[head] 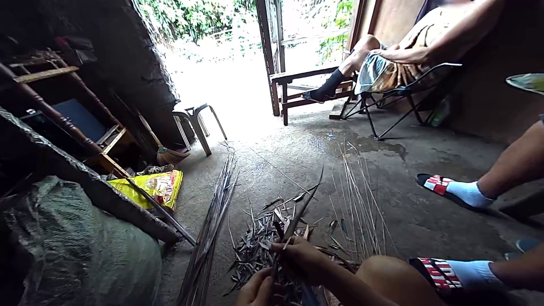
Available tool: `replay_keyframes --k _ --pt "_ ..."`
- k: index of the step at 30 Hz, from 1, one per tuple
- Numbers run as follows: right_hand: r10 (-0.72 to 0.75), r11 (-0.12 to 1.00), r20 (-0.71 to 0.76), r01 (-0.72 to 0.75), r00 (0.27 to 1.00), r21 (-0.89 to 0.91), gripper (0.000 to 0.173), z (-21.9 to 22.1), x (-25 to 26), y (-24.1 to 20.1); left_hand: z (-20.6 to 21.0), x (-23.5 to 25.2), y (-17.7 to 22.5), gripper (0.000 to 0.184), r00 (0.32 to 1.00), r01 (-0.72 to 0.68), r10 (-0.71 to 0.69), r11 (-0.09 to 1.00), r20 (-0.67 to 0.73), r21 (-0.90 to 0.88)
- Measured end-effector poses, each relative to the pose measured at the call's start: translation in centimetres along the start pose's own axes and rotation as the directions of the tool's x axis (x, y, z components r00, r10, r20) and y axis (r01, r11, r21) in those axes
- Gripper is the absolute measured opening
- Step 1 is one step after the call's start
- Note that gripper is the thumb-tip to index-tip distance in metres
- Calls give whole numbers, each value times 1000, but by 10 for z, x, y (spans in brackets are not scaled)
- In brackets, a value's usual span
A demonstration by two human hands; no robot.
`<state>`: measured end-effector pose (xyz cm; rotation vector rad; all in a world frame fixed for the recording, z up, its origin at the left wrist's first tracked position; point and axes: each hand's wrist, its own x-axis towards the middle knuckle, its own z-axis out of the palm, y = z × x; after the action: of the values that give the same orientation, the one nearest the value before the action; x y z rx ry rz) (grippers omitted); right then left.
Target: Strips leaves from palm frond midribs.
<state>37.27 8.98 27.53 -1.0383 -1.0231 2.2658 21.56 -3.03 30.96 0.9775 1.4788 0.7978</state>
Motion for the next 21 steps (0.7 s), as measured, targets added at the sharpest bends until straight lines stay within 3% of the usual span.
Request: replay_keyframes --k 4,8,10,13,15,21 --pt "6 992 -58 -13 998 -128 21 -14 2 5 28 38 -5 27 992 -27 8 987 -124 -158" --pt "0 939 -28 -9 1000 -343 36 -21 3 10 19 49 -12 29 976 -45 -31 939 -214 -341" --pt "-52 935 -35 36 998 -354 45 -18 8 20 14 52 -12 29 972 -41 -52 921 -228 -388" --pt "-249 862 -36 204 968 -463 44 -17 17 35 12 57 -11 27 967 -44 -64 912 -248 -407" --pt "-302 797 -14 244 953 -552 43 -17 19 38 12 58 -13 26 962 -46 -66 917 -264 -396" --pt "-264 794 3 219 965 -567 42 -13 22 37 18 54 -18 33 977 20 -98 924 -187 -382"
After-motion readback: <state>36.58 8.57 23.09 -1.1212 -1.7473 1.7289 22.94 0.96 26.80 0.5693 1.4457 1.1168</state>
